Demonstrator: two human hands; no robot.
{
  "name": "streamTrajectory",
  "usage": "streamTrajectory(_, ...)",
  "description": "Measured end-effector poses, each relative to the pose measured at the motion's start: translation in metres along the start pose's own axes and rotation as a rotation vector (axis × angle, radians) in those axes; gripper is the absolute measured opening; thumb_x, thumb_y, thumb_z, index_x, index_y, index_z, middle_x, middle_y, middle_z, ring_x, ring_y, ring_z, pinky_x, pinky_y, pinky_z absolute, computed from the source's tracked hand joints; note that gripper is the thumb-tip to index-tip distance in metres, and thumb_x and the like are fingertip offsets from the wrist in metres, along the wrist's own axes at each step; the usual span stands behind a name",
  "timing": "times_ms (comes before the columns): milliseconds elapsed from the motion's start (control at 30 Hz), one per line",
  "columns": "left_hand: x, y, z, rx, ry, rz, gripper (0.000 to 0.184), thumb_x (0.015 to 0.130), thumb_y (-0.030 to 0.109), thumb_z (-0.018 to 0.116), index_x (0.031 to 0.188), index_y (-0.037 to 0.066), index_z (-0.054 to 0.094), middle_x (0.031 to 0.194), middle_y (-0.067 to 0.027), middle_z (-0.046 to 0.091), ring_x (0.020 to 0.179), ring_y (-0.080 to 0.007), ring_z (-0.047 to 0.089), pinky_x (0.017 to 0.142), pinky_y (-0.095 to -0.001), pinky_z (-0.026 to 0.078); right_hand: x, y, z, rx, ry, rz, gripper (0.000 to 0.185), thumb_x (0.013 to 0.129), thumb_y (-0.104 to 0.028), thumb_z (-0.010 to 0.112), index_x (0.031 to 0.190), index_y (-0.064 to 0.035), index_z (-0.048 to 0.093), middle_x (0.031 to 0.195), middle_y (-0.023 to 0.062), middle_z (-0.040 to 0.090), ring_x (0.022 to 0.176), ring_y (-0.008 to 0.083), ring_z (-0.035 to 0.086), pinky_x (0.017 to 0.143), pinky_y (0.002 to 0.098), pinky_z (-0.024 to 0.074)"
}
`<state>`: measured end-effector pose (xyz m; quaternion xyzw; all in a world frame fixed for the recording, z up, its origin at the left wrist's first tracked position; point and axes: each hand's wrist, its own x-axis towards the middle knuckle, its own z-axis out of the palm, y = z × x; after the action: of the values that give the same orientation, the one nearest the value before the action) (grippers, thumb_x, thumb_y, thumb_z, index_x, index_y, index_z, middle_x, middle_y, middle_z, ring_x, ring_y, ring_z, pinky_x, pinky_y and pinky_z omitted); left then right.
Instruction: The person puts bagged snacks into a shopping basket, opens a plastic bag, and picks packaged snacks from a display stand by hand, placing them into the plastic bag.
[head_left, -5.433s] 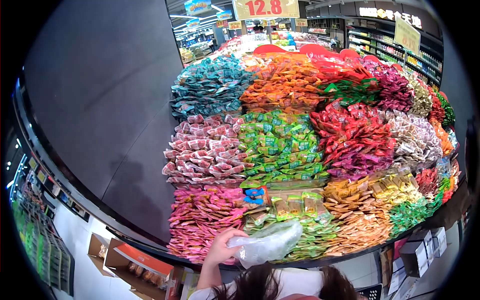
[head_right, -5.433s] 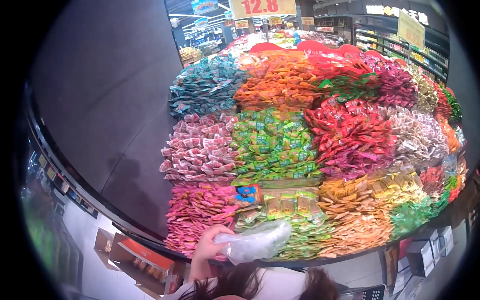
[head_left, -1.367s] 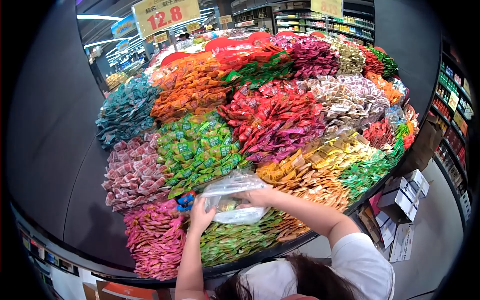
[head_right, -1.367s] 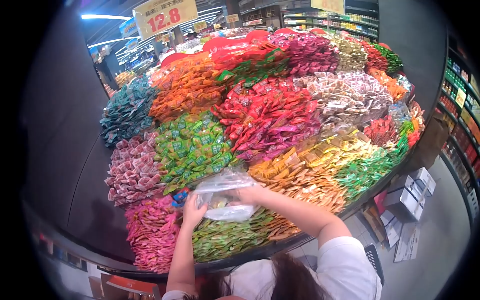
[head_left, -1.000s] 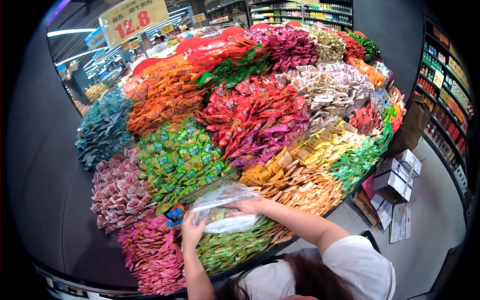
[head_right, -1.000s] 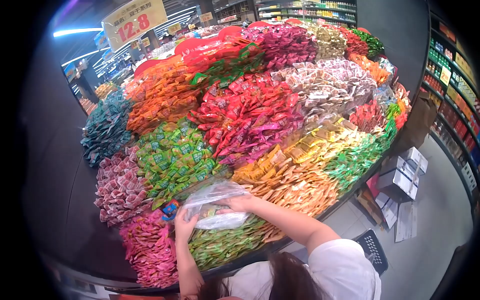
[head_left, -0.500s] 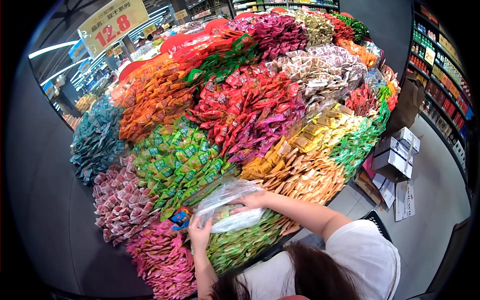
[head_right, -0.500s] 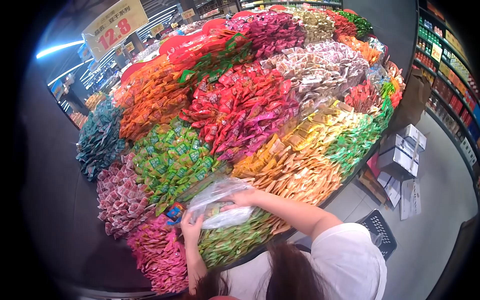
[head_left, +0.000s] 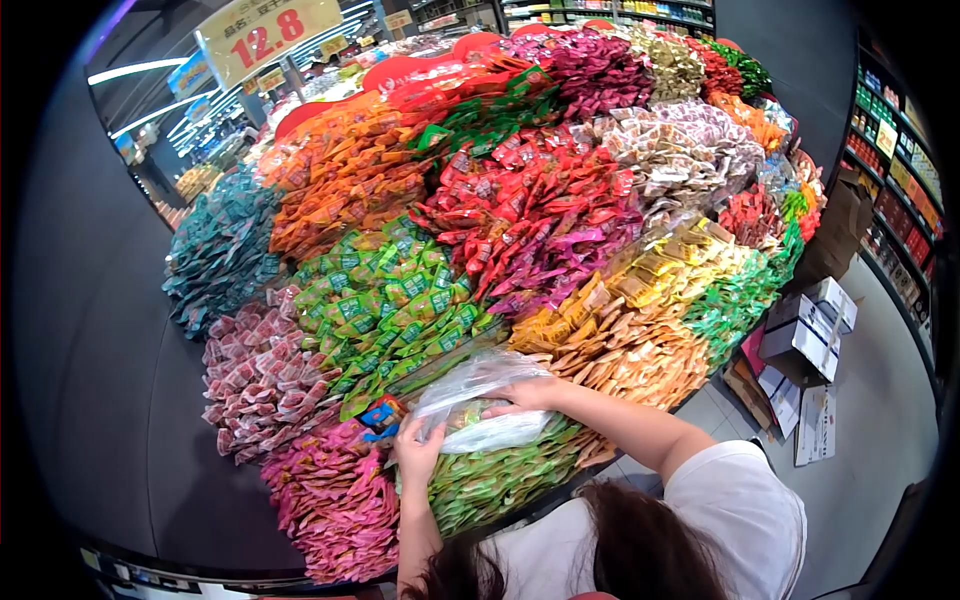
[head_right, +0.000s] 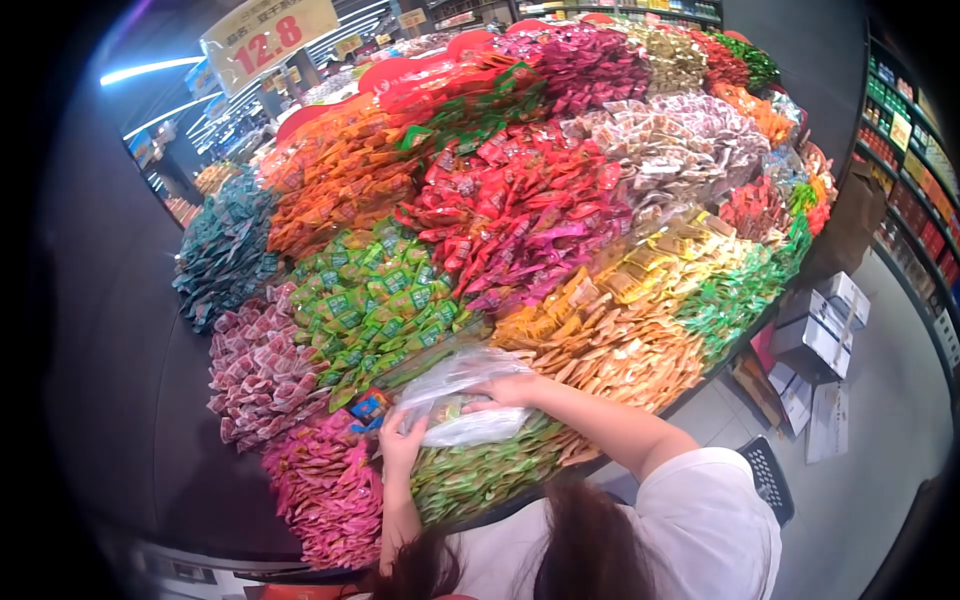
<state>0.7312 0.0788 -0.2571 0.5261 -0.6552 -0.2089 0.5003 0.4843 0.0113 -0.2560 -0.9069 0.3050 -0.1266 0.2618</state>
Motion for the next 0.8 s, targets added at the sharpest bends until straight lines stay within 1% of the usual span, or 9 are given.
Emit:
streamTrajectory(100, -0.001, 0.001, 0.000, 0.015, 0.010, 0.000, 0.026, 0.070, 0.007, 0.072, 0.090, -0.007, 0.063, 0.090, -0.0162, 0.063, 0.083, -0.0257, 0.061, 0.075, -0.0322, 0.047, -0.002, -0.006, -0.006, 0.013, -0.031, 0.036, 0.069, 0.088, -0.060, 0.039, 0.135, -0.0099, 0.042, 0.145, 0.0203, 0.025, 0.136, 0.0334, 0.018, 0.112, 0.0402, 0.0138)
streamTrajectory(267, -0.001, -0.006, 0.001, -0.007, 0.015, 0.016, 0.027, 0.069, 0.008, 0.073, 0.089, -0.007, 0.063, 0.089, -0.0164, 0.064, 0.082, -0.0253, 0.062, 0.074, -0.0320, 0.047, 0.000, 0.000, 0.001, -0.049, -0.025, 0.011, 0.069, 0.088, -0.060, 0.039, 0.134, -0.0077, 0.044, 0.146, 0.0202, 0.025, 0.137, 0.0329, 0.018, 0.112, 0.0409, 0.0132)
streamTrajectory(400, -0.002, -0.010, 0.001, -0.016, 0.023, 0.051, 0.027, 0.069, 0.009, 0.074, 0.088, -0.007, 0.063, 0.089, -0.0165, 0.064, 0.081, -0.0252, 0.063, 0.073, -0.0314, 0.048, 0.003, 0.012, 0.013, -0.076, -0.017, -0.011, 0.067, 0.089, -0.059, 0.038, 0.130, -0.0061, 0.048, 0.144, 0.0187, 0.029, 0.136, 0.0329, 0.019, 0.112, 0.0419, 0.0145)
streamTrajectory(533, -0.003, -0.010, 0.000, 0.042, 0.052, 0.053, 0.028, 0.070, 0.012, 0.075, 0.087, -0.006, 0.064, 0.089, -0.0181, 0.064, 0.081, -0.0270, 0.064, 0.074, -0.0312, 0.049, 0.000, 0.001, 0.003, -0.079, 0.017, -0.014, 0.065, 0.090, -0.058, 0.037, 0.126, -0.0054, 0.052, 0.142, 0.0176, 0.032, 0.135, 0.0334, 0.021, 0.111, 0.0424, 0.0164)
streamTrajectory(567, -0.003, -0.007, 0.000, 0.048, 0.067, 0.037, 0.028, 0.070, 0.012, 0.075, 0.087, -0.006, 0.064, 0.089, -0.0181, 0.064, 0.081, -0.0270, 0.064, 0.074, -0.0312, 0.049, -0.001, -0.003, -0.001, -0.031, 0.013, -0.010, 0.064, 0.090, -0.057, 0.038, 0.126, -0.0056, 0.052, 0.142, 0.0176, 0.033, 0.135, 0.0338, 0.022, 0.111, 0.0426, 0.0170)
streamTrajectory(633, -0.002, -0.003, -0.001, 0.056, 0.053, 0.038, 0.027, 0.070, 0.013, 0.075, 0.087, -0.005, 0.065, 0.089, -0.0181, 0.065, 0.082, -0.0274, 0.063, 0.074, -0.0318, 0.049, 0.000, -0.001, 0.000, -0.061, 0.018, -0.016, 0.063, 0.090, -0.056, 0.040, 0.127, -0.0059, 0.052, 0.142, 0.0176, 0.034, 0.135, 0.0342, 0.021, 0.110, 0.0429, 0.0175)
streamTrajectory(700, -0.005, -0.014, -0.001, 0.110, 0.090, 0.043, 0.027, 0.071, 0.015, 0.075, 0.087, -0.005, 0.066, 0.089, -0.0178, 0.065, 0.083, -0.0268, 0.063, 0.076, -0.0319, 0.048, 0.001, -0.001, 0.001, -0.066, 0.020, -0.027, 0.063, 0.089, -0.056, 0.041, 0.128, -0.0065, 0.051, 0.143, 0.0176, 0.031, 0.135, 0.0344, 0.020, 0.110, 0.0421, 0.0183)
streamTrajectory(767, -0.003, -0.005, -0.002, 0.055, 0.049, 0.005, 0.026, 0.071, 0.016, 0.075, 0.087, -0.004, 0.066, 0.088, -0.0169, 0.065, 0.084, -0.0263, 0.063, 0.076, -0.0318, 0.048, -0.001, -0.009, -0.004, -0.024, -0.025, 0.048, 0.064, 0.090, -0.057, 0.040, 0.128, -0.0072, 0.050, 0.145, 0.0182, 0.028, 0.136, 0.0339, 0.018, 0.110, 0.0408, 0.0180)
streamTrajectory(800, -0.002, -0.001, -0.003, 0.046, 0.038, -0.031, 0.025, 0.072, 0.015, 0.074, 0.087, -0.004, 0.067, 0.087, -0.0150, 0.065, 0.083, -0.0249, 0.063, 0.075, -0.0310, 0.047, -0.001, -0.008, -0.005, -0.044, -0.071, 0.082, 0.065, 0.090, -0.058, 0.038, 0.131, -0.0083, 0.048, 0.146, 0.0188, 0.024, 0.137, 0.0330, 0.017, 0.110, 0.0400, 0.0176)
